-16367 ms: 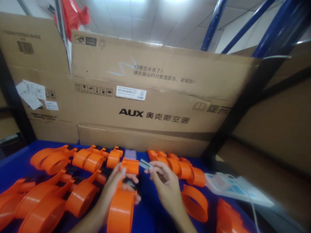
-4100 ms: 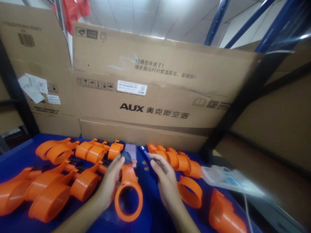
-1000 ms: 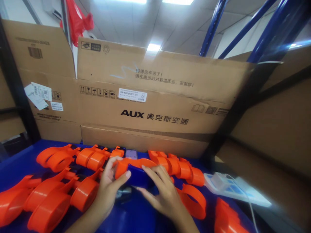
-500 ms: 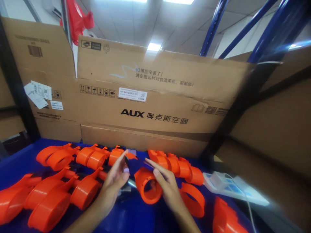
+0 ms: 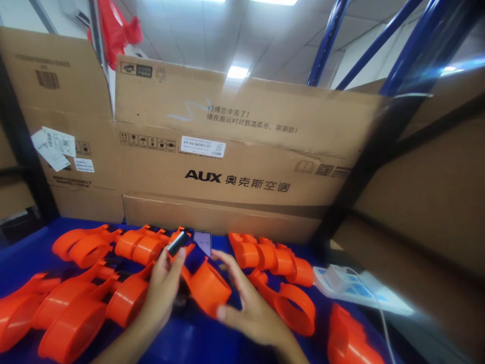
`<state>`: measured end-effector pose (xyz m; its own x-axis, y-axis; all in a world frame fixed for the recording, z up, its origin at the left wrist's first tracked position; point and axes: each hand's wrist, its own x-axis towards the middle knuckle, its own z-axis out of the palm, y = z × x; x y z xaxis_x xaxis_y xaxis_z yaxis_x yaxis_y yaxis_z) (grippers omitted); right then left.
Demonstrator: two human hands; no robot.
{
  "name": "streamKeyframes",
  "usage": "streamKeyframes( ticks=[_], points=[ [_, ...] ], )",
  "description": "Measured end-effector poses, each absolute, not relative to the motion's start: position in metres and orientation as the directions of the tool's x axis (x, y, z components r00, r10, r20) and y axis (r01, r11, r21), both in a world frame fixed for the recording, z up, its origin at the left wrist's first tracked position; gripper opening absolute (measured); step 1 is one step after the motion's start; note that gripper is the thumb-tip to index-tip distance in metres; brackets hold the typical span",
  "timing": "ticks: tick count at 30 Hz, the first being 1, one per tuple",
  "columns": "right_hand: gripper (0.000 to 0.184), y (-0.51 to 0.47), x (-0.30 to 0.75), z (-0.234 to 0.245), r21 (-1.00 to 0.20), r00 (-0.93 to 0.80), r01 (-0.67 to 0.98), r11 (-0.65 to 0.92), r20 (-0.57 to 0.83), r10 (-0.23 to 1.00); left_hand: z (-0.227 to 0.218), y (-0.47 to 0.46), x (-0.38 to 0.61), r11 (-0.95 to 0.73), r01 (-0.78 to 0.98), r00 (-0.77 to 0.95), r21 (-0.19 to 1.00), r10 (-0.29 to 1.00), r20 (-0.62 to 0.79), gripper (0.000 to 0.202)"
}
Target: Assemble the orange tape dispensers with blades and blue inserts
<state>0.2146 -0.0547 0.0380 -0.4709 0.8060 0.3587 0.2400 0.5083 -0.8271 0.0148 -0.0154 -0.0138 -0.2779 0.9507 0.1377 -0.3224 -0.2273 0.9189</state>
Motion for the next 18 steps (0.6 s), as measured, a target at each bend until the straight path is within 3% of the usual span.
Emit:
streamKeyframes(
  ticks=[2,4,7,11,15,18],
  points=[
    [0.083,-0.056,0.214,0.041,-0.709,-0.523,0.323,0.627,0.419,0.743,-0.012,-0.015,0.015,-0.197,-0.364,-0.296,0.91,0.951,0.087,0.05],
    [0.07,-0.055,0.211,0.039,-0.663,-0.5,0.36,0.656,0.457,0.736,-0.009,-0.017,0.015,-0.152,-0.401,-0.257,0.903,0.965,0.048,0.051],
    [0.043,-0.047,0.209,0.028,-0.707,-0.391,0.317,0.632,0.509,0.767,-0.006,-0.02,0.017,-0.04,-0.451,-0.104,0.892,0.995,-0.008,0.056],
    [0.031,-0.029,0.212,0.011,-0.798,-0.056,0.264,0.542,0.548,0.835,-0.013,-0.016,0.019,0.019,-0.441,-0.017,0.897,0.999,-0.03,0.063],
    [0.036,-0.017,0.214,0.004,-0.878,0.208,0.238,0.416,0.464,0.861,-0.021,-0.01,0.018,0.0,-0.384,-0.047,0.923,0.999,-0.02,0.066],
    [0.043,-0.011,0.213,-0.001,-0.912,0.195,0.161,0.378,0.405,0.893,-0.021,-0.01,0.017,-0.011,-0.372,-0.046,0.928,0.999,-0.007,0.067]
  ],
)
